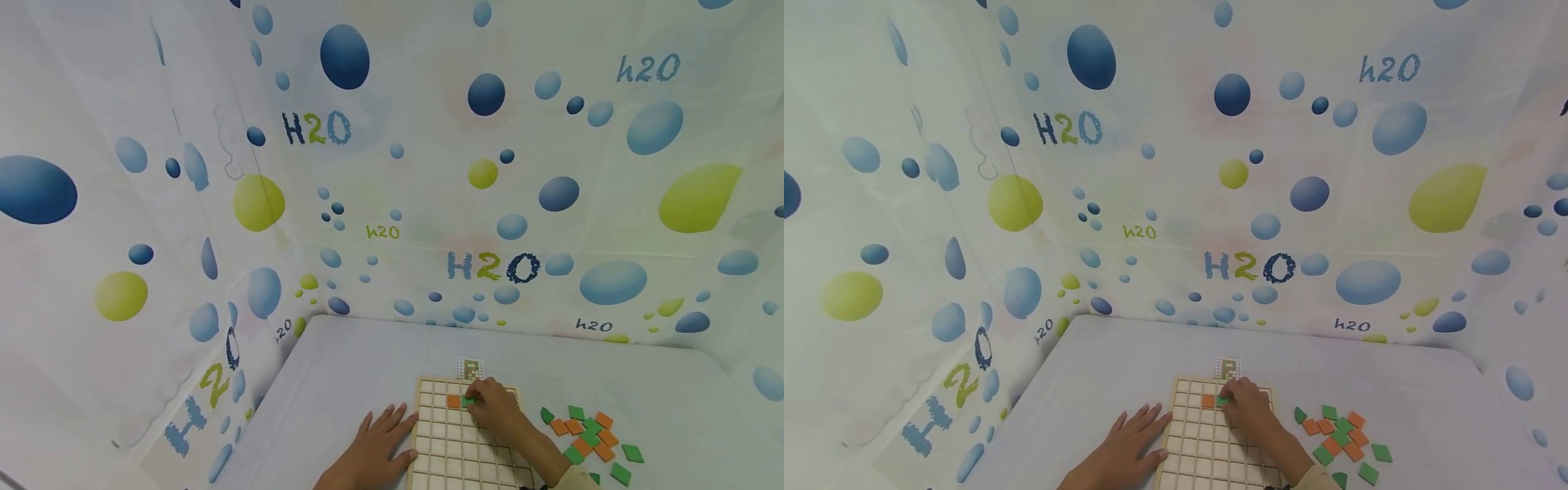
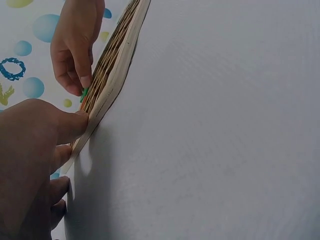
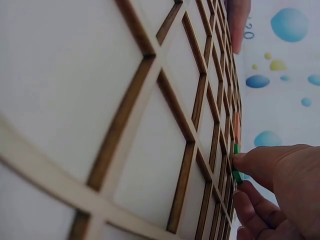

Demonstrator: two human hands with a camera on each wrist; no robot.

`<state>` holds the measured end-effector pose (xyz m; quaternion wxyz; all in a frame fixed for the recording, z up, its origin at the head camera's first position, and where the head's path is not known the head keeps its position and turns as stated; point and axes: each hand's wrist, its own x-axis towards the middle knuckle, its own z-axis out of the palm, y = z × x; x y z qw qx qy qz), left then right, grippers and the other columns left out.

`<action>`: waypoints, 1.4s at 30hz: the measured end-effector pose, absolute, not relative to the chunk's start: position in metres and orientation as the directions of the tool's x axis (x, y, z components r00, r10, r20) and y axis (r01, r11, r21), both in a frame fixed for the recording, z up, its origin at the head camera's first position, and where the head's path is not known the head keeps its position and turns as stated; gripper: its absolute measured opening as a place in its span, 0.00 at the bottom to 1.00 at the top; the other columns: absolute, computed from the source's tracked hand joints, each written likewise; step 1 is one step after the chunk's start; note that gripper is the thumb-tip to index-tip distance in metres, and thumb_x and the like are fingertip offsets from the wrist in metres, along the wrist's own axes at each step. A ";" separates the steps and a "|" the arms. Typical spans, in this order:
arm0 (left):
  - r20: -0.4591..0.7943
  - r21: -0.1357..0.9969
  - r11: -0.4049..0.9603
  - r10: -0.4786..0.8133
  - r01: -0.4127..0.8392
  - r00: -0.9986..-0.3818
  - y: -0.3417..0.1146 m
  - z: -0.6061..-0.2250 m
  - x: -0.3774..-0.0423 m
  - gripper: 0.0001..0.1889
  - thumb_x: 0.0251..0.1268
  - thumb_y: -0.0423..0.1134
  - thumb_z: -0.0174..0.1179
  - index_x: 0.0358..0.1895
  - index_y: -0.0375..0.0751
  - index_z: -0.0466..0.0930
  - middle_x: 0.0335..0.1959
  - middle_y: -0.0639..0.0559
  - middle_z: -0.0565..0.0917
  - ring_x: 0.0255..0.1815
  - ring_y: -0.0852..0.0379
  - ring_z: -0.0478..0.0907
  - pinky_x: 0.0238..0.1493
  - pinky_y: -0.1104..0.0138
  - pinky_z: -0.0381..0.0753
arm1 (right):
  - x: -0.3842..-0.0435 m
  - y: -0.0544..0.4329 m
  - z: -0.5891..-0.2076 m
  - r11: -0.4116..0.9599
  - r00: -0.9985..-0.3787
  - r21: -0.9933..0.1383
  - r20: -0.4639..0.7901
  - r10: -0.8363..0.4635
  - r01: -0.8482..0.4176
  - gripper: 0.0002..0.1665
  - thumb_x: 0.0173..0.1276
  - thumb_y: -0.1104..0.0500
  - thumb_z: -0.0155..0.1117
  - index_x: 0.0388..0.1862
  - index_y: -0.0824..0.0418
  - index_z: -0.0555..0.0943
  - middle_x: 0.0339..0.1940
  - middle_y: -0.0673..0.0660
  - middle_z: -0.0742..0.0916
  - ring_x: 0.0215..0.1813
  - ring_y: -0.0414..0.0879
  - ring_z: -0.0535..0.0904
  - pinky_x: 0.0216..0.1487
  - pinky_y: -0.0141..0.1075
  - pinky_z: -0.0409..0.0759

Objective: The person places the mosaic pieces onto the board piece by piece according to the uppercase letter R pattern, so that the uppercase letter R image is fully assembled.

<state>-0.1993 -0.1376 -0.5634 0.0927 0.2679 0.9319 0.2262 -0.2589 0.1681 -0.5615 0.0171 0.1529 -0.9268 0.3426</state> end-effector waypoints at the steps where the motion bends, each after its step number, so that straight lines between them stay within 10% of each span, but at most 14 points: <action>1: -0.050 0.468 0.755 0.541 0.458 -0.840 -0.137 -0.563 -0.199 0.34 0.82 0.65 0.47 0.84 0.60 0.61 0.85 0.48 0.62 0.85 0.38 0.57 0.74 0.27 0.53 | -0.258 0.168 -0.561 0.716 -0.953 -0.634 0.128 -0.275 -0.292 0.07 0.67 0.63 0.73 0.41 0.54 0.84 0.39 0.49 0.82 0.42 0.43 0.77 0.47 0.51 0.77; 22: -0.035 0.489 0.737 0.551 0.466 -0.834 -0.135 -0.567 -0.202 0.34 0.82 0.65 0.47 0.84 0.56 0.62 0.84 0.44 0.63 0.84 0.34 0.58 0.73 0.25 0.53 | -0.242 0.200 -0.557 0.693 -0.942 -0.646 0.134 -0.309 -0.319 0.07 0.72 0.61 0.72 0.47 0.57 0.85 0.45 0.50 0.82 0.46 0.45 0.78 0.44 0.37 0.79; 42: -0.021 0.508 0.724 0.551 0.466 -0.834 -0.138 -0.568 -0.203 0.34 0.82 0.65 0.46 0.84 0.58 0.62 0.84 0.45 0.63 0.84 0.34 0.58 0.73 0.25 0.52 | -0.227 0.336 -0.539 0.843 -0.985 -0.518 -0.153 0.076 0.146 0.31 0.72 0.49 0.73 0.63 0.70 0.78 0.56 0.72 0.80 0.52 0.60 0.80 0.51 0.59 0.80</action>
